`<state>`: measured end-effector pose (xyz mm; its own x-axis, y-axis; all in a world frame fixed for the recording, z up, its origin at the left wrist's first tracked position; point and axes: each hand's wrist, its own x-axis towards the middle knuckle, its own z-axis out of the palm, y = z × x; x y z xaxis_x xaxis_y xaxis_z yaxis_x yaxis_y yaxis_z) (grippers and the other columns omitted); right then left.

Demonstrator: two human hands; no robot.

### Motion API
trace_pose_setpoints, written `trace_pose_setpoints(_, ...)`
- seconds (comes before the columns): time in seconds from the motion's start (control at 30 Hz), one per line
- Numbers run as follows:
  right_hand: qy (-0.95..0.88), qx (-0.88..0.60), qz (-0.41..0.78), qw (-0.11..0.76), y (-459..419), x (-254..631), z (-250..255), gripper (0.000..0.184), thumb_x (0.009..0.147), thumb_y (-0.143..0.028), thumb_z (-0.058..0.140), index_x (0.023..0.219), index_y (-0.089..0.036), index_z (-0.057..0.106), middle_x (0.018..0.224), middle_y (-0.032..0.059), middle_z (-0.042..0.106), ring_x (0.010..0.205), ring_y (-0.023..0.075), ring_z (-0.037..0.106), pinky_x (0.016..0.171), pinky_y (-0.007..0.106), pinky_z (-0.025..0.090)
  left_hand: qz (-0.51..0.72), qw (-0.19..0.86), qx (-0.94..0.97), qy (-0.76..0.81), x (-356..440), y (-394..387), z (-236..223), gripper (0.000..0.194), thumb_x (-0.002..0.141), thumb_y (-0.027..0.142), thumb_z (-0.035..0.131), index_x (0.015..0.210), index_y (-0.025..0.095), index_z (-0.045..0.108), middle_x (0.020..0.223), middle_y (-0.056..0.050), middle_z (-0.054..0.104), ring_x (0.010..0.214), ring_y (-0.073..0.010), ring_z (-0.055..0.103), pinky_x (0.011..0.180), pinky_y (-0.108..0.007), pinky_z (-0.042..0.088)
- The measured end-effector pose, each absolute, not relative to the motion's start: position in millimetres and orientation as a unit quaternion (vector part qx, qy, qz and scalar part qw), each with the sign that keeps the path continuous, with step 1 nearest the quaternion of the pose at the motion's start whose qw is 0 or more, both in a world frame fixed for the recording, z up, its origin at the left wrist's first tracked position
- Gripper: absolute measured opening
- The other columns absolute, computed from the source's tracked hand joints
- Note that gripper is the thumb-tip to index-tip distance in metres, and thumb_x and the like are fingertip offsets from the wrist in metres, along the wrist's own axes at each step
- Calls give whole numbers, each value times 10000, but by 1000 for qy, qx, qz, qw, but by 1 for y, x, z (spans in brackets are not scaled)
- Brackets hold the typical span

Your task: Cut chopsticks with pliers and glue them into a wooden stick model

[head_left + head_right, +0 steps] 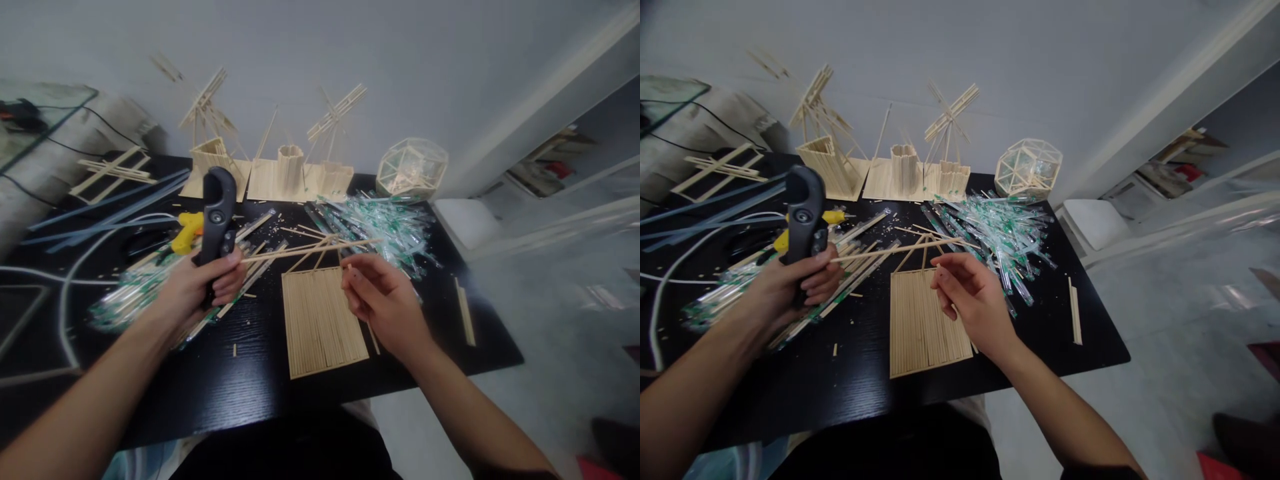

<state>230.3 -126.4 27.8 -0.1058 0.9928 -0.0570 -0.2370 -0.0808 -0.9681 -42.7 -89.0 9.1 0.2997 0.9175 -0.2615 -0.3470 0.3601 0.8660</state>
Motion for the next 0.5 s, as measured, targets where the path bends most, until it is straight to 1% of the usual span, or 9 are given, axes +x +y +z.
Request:
trace_pose_setpoints(0.17, -457, -405, 586, 532, -126, 225, 33, 127, 897, -295, 753, 1006, -238, 719, 780, -15, 653, 539, 64, 478, 454, 197, 363, 409, 736, 350, 410, -37, -94, 4, 386, 815, 370, 788, 698, 180, 473, 521, 79, 326, 454, -40, 268, 403, -155, 225)
trace_pose_setpoints(0.37, -475, -413, 552, 546, -125, 229, 30, 123, 921, -310, 730, 1035, -264, 720, 804, -13, 665, 551, 75, 464, 483, 226, 368, 416, 723, 367, 412, -37, -95, 4, 402, 779, 387, 820, 676, 178, 493, 517, 76, 328, 448, -43, 275, 396, -169, 231)
trace_pose_setpoints(0.5, -474, -423, 529, 562, -125, 231, 33, 130, 926, -317, 722, 1043, -263, 736, 785, -11, 651, 551, 79, 448, 486, 235, 355, 417, 712, 380, 419, -37, -95, 3, 361, 809, 373, 802, 692, 171, 527, 529, 69, 353, 456, -45, 291, 409, -179, 238)
